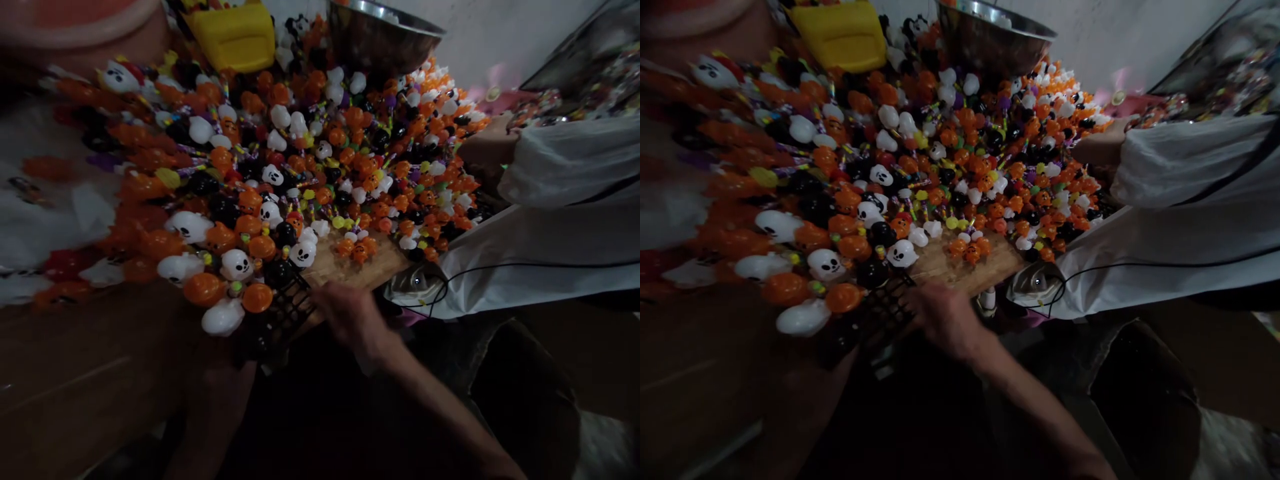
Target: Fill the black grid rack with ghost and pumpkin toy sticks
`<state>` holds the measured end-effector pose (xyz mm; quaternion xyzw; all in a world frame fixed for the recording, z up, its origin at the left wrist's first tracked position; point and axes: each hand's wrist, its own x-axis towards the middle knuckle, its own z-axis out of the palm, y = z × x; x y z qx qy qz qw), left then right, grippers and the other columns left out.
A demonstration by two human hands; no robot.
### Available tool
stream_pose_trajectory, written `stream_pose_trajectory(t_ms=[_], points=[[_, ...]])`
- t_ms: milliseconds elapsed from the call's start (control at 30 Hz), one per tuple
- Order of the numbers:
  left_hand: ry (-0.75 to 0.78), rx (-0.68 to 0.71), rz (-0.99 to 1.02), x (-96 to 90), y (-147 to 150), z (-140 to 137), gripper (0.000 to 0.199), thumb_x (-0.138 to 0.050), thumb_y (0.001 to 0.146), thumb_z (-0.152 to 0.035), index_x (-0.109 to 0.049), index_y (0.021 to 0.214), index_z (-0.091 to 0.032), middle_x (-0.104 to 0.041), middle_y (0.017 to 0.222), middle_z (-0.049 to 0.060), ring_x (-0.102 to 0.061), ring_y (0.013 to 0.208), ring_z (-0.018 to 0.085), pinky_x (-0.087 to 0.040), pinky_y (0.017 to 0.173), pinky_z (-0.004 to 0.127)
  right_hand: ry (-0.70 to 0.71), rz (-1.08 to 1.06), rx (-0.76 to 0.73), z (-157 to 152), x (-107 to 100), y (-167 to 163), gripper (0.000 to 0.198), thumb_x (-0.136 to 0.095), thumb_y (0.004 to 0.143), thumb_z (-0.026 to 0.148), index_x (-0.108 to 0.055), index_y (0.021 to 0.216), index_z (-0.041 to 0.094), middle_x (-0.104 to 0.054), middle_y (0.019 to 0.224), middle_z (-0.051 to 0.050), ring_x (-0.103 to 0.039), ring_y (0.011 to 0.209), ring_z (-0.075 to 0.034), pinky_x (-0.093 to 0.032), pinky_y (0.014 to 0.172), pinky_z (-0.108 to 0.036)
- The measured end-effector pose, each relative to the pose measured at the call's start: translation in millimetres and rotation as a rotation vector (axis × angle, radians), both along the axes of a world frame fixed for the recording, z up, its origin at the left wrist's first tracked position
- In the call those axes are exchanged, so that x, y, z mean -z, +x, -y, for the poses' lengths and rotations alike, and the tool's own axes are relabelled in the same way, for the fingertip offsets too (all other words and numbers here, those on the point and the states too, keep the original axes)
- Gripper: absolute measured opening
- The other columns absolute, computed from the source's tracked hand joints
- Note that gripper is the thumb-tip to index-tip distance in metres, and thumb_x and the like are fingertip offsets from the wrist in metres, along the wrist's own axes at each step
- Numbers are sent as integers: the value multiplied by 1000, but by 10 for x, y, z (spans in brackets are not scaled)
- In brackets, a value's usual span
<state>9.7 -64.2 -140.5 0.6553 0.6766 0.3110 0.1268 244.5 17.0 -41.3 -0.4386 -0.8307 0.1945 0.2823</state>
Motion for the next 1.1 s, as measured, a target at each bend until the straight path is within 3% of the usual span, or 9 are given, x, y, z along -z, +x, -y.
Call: stream_pose_trajectory(t_ms=[100,233,367,467,633,833,967,1033,1100], points=[[122,13,-106,-213,40,-27,32,-61,94,-43,-72,108,-16,-76,102,14,-71,91,29,-56,85,40,199,220,311,-804,-256,368,25,-47,102,22,-70,96,16,-68,87,-6,-62,77,-16,-48,72,-26],[62,-33,-119,-536,14,31,37,-66,91,-49,-71,108,-17,-76,98,12,-72,88,30,-55,76,37,132,603,373,-1841,-290,365,33,-46,99,15,-72,119,15,-68,119,-14,-62,111,-26,-47,96,-41],[51,-75,-65,-752,43,78,29,-68,89,-47,-73,92,-18,-73,73,5,-72,69,24,-57,69,31,86,716,319,-2232,-165,180,37,-53,98,18,-71,130,14,-63,136,-17,-50,136,-36,-34,113,-60],[10,-82,-2,-769,100,43,31,-70,86,-46,-75,95,-17,-77,77,5,-75,70,22,-58,68,27,106,686,318,-2280,-134,200,42,-42,106,33,-70,132,14,-60,141,-15,-49,139,-35,-32,116,-61],[-192,-198,262,-711,135,-18,40,-69,79,-52,-77,99,-18,-81,90,6,-77,78,22,-60,72,28,150,528,267,-2125,-247,323,28,-45,106,38,-65,123,28,-58,143,-10,-54,136,-30,-39,117,-55],[-224,-215,402,-657,126,-94,41,-71,74,-54,-77,93,-18,-80,86,6,-77,79,23,-58,67,29,202,136,374,-1716,-380,406,25,-45,105,36,-58,122,24,-70,109,-9,-64,99,-20,-48,95,-34],[-170,-177,339,-658,132,-5,50,-73,76,-59,-76,106,-18,-80,87,7,-76,77,25,-60,69,33,135,-41,391,-984,-273,479,10,-56,96,31,-61,87,30,-69,84,-3,-60,78,-20,-49,80,-37],[-38,-190,184,-684,96,149,49,-74,81,-58,-75,110,-19,-79,88,7,-76,78,25,-61,74,35,117,-149,343,-466,-193,466,14,-59,95,35,-64,85,27,-69,83,-3,-63,77,-20,-52,75,-38],[156,-208,94,-723,35,344,40,-77,84,-49,-73,112,-21,-78,103,8,-75,89,24,-60,83,35,94,-232,289,39,-120,370,11,-59,97,30,-69,100,27,-70,85,-2,-65,74,-20,-55,69,-37]])
